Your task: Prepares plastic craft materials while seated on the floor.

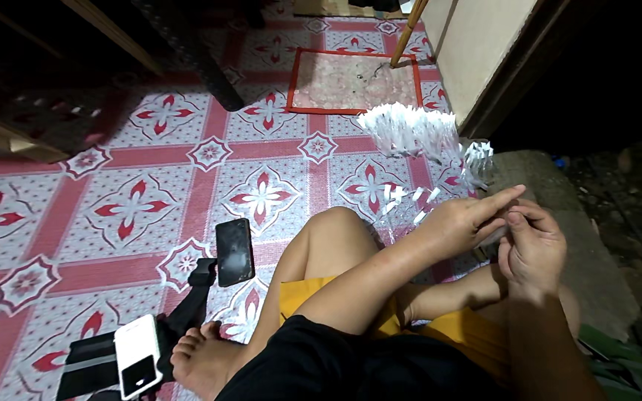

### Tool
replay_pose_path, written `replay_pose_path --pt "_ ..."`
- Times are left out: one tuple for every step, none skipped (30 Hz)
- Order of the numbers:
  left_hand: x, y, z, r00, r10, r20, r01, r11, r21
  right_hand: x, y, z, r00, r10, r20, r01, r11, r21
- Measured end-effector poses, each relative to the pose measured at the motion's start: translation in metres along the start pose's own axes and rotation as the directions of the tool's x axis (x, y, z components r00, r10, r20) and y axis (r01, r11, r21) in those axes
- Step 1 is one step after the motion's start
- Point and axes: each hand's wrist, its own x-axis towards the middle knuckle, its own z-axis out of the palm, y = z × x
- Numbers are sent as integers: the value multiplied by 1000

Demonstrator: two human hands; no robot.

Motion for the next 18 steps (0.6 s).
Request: replay_pose_path --pt "-1 -1 1 1000 4 4 -4 1000 9 -1 2 -1 1000 10 0 -10 1000 5" --pt "-1 -2 2 1000 4 10 -4 1000 22 -2 4 -2 1000 26 -1 -26 1000 13" --pt "-1 -3 2 1000 5 17 -6 1000 30 -3 5 -2 999 46 -2 -46 999 25" --pt "-1 -3 1 1000 6 27 -7 999 37 -3 4 0 997 74 -5 -74 997 34" --pt "-1 -4 0 999 9 34 -10 999 43 -3 0 3 994 113 -1 -113 993 33" --pt "-1 -4 -1 999 15 40 -17 999 43 -2 -4 5 988 153 16 -154 988 32" --pt "-1 -5 -2 999 22 48 -24 999 45 -1 -7 6 982 185 45 -187 982 36" --pt "-1 -5 -3 998 32 52 -35 998 47 -1 -7 4 975 207 76 -211 976 46" --pt "-1 -4 -5 998 43 54 -46 998 48 -2 -4 0 971 218 98 -224 973 60" --pt "0 -4 -6 997 52 57 -55 997 47 -2 0 -4 970 220 105 -228 971 76" --pt "0 -3 -7 997 55 61 -58 997 43 -3 3 -8 972 214 99 -222 972 81" --pt "0 -2 -9 996 55 66 -58 998 29 -3 4 -10 977 194 90 -200 977 74" --pt "2 0 -11 996 48 72 -49 999 2 -3 1 -9 982 168 82 -172 984 46" --pt "3 2 -12 997 29 78 -26 999 -40 -2 -1 -8 986 143 82 -144 989 10" --pt "4 2 -11 996 -4 87 11 996 -84 -1 -2 -10 988 122 92 -121 992 -17" --pt "5 1 -10 994 -37 106 50 991 -120 0 -2 -13 989 104 106 -101 994 -28" --pt "5 0 -8 989 -66 132 85 986 -142 1 -3 -14 989 88 116 -85 996 -31" --pt "5 -2 -6 982 -93 166 117 983 -141 2 -5 -15 989 75 131 -72 997 -21"
